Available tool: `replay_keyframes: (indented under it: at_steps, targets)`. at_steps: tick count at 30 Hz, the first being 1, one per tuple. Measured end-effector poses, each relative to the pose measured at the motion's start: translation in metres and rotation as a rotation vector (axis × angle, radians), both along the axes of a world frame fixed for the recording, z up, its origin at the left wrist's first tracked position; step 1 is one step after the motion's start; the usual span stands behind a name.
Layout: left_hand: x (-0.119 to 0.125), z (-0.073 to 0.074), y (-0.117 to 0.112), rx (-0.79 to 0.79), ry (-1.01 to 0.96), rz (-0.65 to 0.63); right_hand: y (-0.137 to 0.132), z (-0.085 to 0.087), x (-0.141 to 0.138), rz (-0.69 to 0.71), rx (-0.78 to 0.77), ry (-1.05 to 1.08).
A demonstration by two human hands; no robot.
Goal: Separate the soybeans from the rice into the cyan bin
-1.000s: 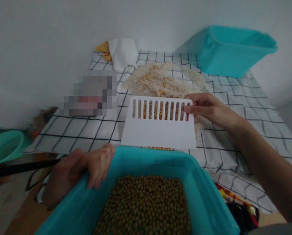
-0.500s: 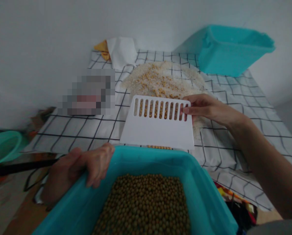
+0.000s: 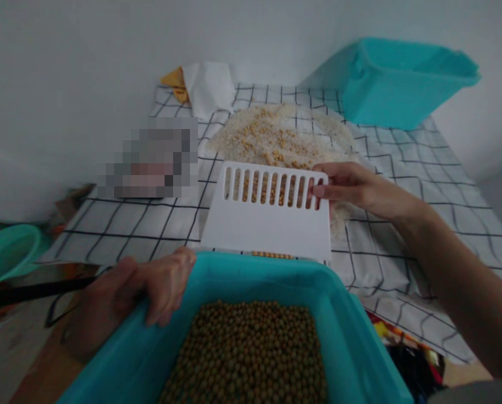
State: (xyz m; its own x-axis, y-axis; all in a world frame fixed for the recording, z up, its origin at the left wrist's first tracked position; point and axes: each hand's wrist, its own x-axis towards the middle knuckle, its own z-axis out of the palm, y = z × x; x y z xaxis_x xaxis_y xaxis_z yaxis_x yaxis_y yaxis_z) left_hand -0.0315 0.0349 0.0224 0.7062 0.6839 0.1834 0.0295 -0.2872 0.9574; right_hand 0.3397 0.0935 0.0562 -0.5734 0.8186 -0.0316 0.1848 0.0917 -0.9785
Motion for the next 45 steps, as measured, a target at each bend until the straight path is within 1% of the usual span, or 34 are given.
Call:
replay_keyframes:
  at_steps: [1, 4, 7, 8, 9, 12, 14, 17, 19, 22, 25, 30, 32, 35, 37, 39, 42, 45]
  targets:
    - [0.001, 0.001, -0.002, -0.004, -0.019, -0.018, 0.000, 0.000, 0.000, 0.004, -0.002, 0.001]
    - [0.004, 0.002, -0.001, -0.017, -0.065, 0.019, 0.001, -0.002, -0.001, 0.011, -0.015, 0.003]
    - [0.002, 0.001, 0.002, -0.011, -0.039, -0.089, 0.002, -0.004, -0.002, 0.018, -0.049, 0.011]
    - [0.001, 0.000, 0.002, -0.024, -0.038, -0.101, 0.003, -0.005, -0.002, 0.018, -0.059, 0.015]
    - [0.000, -0.001, 0.001, -0.048, -0.045, -0.078, 0.003, -0.005, -0.003, 0.017, -0.065, 0.018]
    - [-0.002, -0.006, -0.007, -0.113, -0.098, 0.048, 0.002, -0.005, -0.003, -0.001, -0.060, 0.023]
    - [-0.002, -0.008, -0.011, -0.126, -0.106, 0.070, 0.000, -0.004, -0.004, -0.014, -0.049, 0.024]
    - [0.000, -0.006, -0.011, -0.136, -0.095, 0.074, -0.002, -0.001, -0.004, -0.031, -0.032, 0.022]
    - [0.000, -0.004, -0.007, -0.116, -0.089, 0.046, -0.003, 0.001, -0.004, -0.042, -0.023, 0.024]
    - [-0.001, 0.000, 0.001, -0.046, -0.057, -0.070, -0.003, 0.001, -0.003, -0.049, -0.016, 0.041]
    - [-0.005, 0.000, 0.008, -0.007, -0.039, -0.122, -0.002, 0.002, -0.003, -0.055, 0.003, 0.044]
    - [-0.008, -0.001, 0.011, -0.017, -0.034, -0.222, -0.002, 0.003, -0.004, -0.108, 0.064, 0.009]
    - [-0.009, 0.000, 0.010, -0.044, -0.046, -0.193, -0.002, 0.004, -0.006, -0.107, 0.053, -0.001]
    - [-0.009, 0.001, 0.008, -0.069, -0.028, -0.185, -0.002, 0.004, -0.008, -0.038, -0.018, -0.014]
    - [-0.010, 0.001, 0.007, -0.067, -0.017, -0.177, -0.002, 0.004, -0.009, 0.005, -0.068, -0.022]
    - [-0.010, 0.001, 0.007, -0.056, -0.014, -0.157, -0.002, 0.003, -0.010, 0.014, -0.090, -0.013]
    - [-0.008, 0.001, 0.007, -0.024, -0.015, -0.178, -0.003, 0.002, -0.009, 0.000, -0.080, 0.013]
    - [-0.006, 0.003, 0.006, 0.011, -0.004, -0.159, -0.004, 0.003, -0.008, -0.033, -0.030, 0.029]
